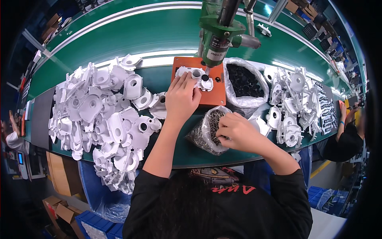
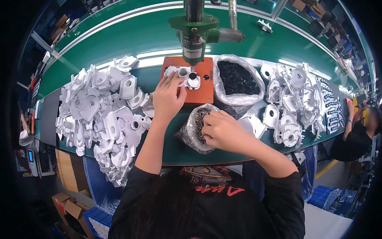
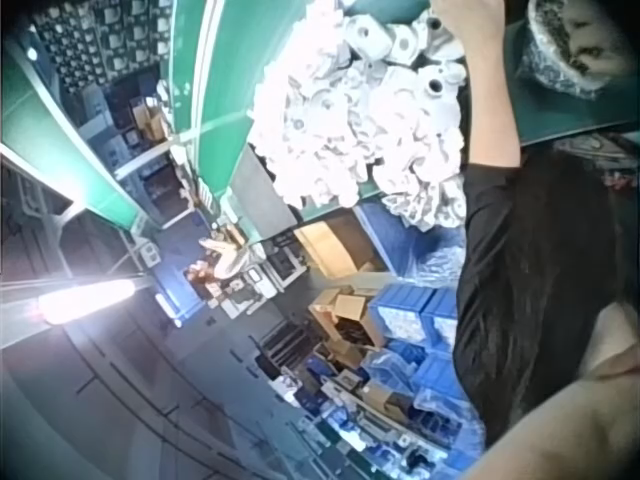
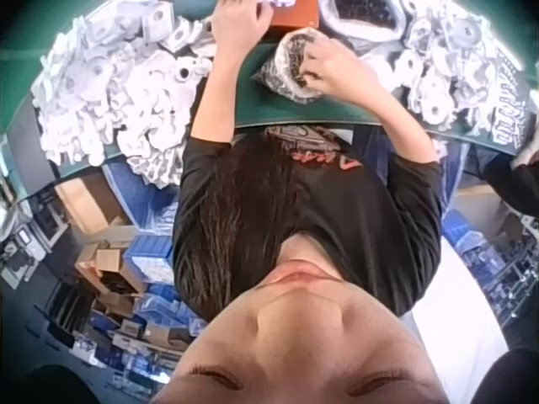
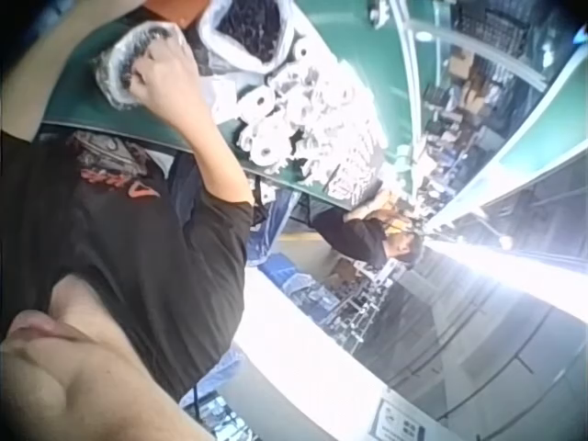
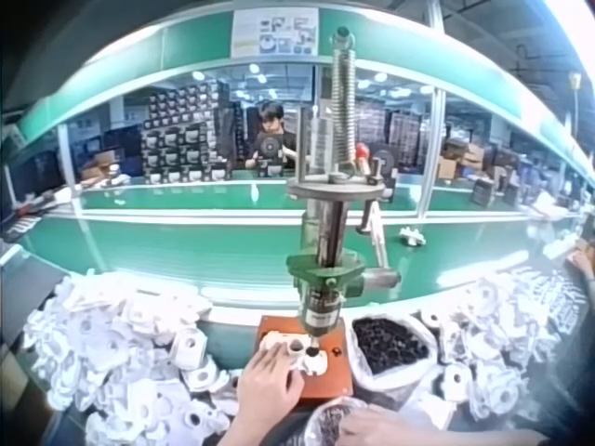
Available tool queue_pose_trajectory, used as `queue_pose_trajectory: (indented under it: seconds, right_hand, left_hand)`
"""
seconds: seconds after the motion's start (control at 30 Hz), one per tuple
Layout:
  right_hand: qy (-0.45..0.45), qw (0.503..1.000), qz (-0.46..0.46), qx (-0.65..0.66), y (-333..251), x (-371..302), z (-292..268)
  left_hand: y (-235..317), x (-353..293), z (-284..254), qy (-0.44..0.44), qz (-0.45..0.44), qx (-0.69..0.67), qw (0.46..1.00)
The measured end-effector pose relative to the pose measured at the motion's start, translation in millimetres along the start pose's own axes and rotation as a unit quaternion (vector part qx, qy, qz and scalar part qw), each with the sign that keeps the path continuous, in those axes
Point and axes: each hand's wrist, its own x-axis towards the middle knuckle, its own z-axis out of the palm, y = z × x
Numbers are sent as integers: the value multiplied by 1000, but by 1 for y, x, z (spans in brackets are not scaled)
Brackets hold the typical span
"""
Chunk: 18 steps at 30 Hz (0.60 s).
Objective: Assemble small plastic components using a manual arbor press to secure fasteners.
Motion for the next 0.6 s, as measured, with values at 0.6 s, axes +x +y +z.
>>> queue_pose_trajectory:
  seconds: [0.6]
  right_hand:
    - [-20, 1000, 12, 18, 2, 0, 1]
  left_hand:
    - [0, 0, 0, -1, 5, 4, 1000]
